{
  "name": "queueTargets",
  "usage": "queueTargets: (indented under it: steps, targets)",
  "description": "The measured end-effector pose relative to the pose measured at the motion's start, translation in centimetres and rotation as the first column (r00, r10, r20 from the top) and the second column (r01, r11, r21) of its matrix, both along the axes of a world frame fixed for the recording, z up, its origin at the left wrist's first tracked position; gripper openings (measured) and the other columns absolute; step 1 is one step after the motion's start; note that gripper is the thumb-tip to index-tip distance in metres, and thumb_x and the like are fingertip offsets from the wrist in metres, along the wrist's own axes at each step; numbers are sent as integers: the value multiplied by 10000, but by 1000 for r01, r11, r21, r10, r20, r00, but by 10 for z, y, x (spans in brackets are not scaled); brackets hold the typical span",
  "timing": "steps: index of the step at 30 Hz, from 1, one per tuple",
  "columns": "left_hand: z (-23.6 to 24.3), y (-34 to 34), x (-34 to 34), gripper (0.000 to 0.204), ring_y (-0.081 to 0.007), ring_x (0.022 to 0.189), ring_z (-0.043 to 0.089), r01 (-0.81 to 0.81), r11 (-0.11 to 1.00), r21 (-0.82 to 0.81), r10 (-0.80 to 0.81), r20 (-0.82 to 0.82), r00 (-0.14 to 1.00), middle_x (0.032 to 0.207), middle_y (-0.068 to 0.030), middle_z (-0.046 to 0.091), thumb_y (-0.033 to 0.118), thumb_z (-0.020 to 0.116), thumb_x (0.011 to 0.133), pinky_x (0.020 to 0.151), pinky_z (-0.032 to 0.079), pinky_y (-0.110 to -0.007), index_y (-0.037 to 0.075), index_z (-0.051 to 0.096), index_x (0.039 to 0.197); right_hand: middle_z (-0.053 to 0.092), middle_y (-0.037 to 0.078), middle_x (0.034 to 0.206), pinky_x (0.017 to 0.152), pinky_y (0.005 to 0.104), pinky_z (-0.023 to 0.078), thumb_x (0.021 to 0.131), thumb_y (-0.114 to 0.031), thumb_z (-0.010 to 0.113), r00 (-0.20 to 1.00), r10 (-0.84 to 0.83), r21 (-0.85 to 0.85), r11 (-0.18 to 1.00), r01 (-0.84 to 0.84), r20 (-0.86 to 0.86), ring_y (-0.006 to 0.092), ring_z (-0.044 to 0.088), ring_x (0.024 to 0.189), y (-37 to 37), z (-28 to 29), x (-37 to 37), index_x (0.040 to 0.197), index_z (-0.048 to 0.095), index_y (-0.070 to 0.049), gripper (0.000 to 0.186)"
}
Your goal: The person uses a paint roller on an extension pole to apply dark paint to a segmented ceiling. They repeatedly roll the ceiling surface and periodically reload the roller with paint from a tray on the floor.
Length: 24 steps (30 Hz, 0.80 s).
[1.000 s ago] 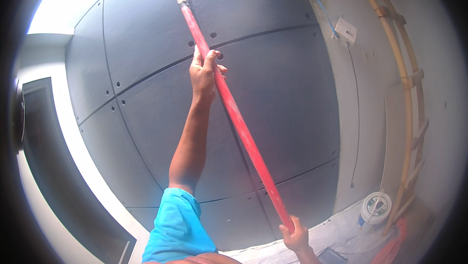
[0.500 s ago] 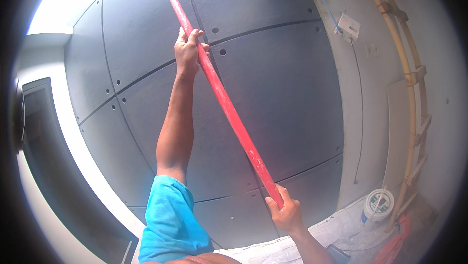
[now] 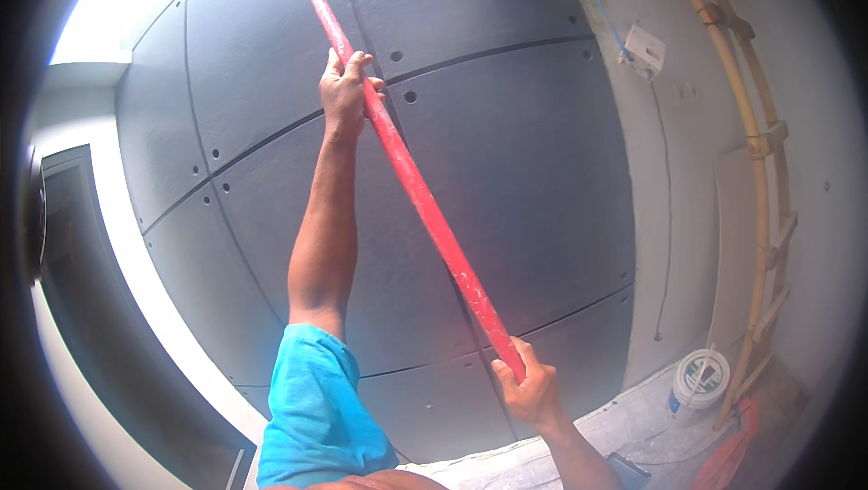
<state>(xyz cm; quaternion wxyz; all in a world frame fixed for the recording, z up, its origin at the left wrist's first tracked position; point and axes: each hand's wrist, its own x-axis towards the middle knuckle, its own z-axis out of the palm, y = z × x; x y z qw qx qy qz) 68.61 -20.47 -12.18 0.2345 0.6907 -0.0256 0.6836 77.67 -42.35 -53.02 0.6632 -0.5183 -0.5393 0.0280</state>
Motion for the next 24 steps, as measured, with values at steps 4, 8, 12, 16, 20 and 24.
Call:
queueTargets:
  steps: [4,8,12,16,20,24]
  targets:
    - [-1,1,0,470,-152,569,673,-2,1000,-26,3,11,1000,1027,-170,657,109,527,986,416,577,-273,-72,364,1388,708,147,811,637,342,550,956,-273,655,1000,-17,-3,1000,17,14,250,727,703,-2,1,-1,1308,559,-1,455]
    - [-2,-1,1,535,-155,570,671,15,999,-39,-15,-7,1000,1063,-186,655,111,522,986,424,583,-280,-70,312,1444,710,148,813,641,341,552,953,-254,655,1000,-29,28,999,29,8,257,731,711,-3,-2,-3,1309,556,-1,448]
    - [-4,-8,2,452,-128,573,653,18,999,-31,-18,9,1000,1087,-145,636,139,539,1002,409,557,-253,-38,386,1389,712,152,813,636,346,553,953,-246,653,998,-47,-13,999,47,29,266,735,712,-3,-3,-2,1306,555,1,442]
    - [-2,-8,-1,463,-127,577,655,5,1000,-17,-5,8,1000,1091,-159,632,136,531,1002,414,561,-250,-46,372,1397,712,154,814,630,348,553,951,-253,658,999,-37,-3,999,37,30,266,736,708,-2,-5,-1,1300,560,0,442]
    - [-1,-4,-2,476,-129,573,656,11,1000,-8,-11,10,1000,1097,-166,630,127,527,1001,416,563,-252,-51,358,1409,710,152,810,625,343,550,951,-259,660,999,-31,-10,999,32,29,257,732,697,-3,-2,-1,1297,564,1,442]
    - [-1,0,-1,476,-133,571,659,3,1000,-12,-3,-1,1000,1094,-166,632,131,530,1002,418,568,-254,-51,360,1407,708,148,806,624,339,548,952,-254,659,999,-27,1,1000,27,24,247,728,691,-2,-2,-1,1304,561,0,446]
